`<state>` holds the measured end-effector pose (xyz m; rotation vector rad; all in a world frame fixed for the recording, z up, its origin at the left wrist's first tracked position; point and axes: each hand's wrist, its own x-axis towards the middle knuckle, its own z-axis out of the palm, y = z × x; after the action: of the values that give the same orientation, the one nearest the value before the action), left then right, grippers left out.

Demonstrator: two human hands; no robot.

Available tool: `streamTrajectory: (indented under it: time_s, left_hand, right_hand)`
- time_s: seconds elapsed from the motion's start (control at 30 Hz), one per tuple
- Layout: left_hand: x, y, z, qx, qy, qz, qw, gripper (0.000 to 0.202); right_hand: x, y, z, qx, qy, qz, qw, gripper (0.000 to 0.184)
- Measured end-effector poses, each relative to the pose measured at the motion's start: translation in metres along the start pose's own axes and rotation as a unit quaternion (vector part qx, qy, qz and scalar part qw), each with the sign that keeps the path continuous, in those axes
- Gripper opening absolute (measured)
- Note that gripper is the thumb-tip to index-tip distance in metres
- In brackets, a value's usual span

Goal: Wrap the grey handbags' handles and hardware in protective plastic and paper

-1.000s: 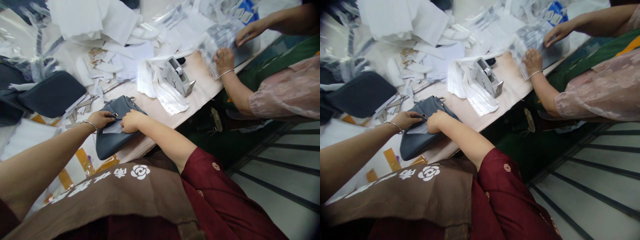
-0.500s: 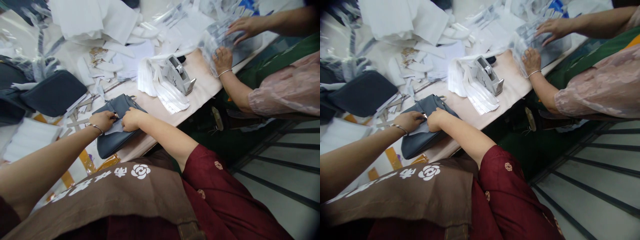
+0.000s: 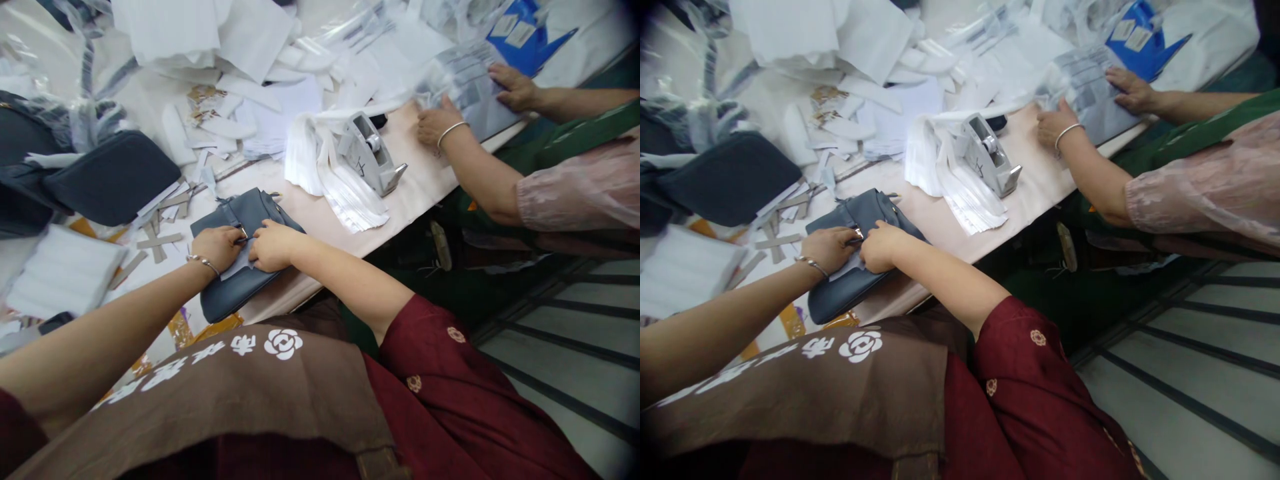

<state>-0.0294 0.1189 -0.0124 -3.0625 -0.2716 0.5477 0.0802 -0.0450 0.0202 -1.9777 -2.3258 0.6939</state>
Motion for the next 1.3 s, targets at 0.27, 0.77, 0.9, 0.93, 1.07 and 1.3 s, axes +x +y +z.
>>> streamTrajectory:
  time_s: [0.27, 0.77, 0.9, 0.93, 1.07, 1.3]
  left_hand:
    - [-0.013, -0.003, 0.001, 0.017, -0.01, 0.074, 0.997, 0.033]
    - [-0.011, -0.015, 0.007, -0.019, 0.0, 0.103, 0.995, 0.035]
    - [-0.005, -0.009, 0.006, 0.006, -0.011, 0.097, 0.995, 0.033]
    - [-0.004, -0.009, 0.005, 0.009, -0.015, 0.097, 0.995, 0.033]
    - [-0.002, -0.014, 0.003, -0.023, -0.03, 0.071, 0.997, 0.033]
    - [0.013, -0.037, -0.013, -0.25, -0.113, -0.118, 0.954, 0.033]
  right_hand:
    - [0.001, -0.001, 0.001, 0.018, -0.002, 0.004, 1.0, 0.036]
    - [0.001, 0.0, 0.001, 0.018, -0.002, 0.01, 1.0, 0.035]
    - [0.003, 0.002, 0.002, 0.02, 0.006, 0.018, 1.0, 0.034]
    - [0.003, 0.001, 0.001, 0.019, 0.007, 0.018, 1.0, 0.034]
    - [0.001, -0.001, -0.002, 0.017, 0.008, 0.013, 1.0, 0.034]
    - [0.0, -0.001, 0.0, 0.018, 0.009, 0.022, 1.0, 0.035]
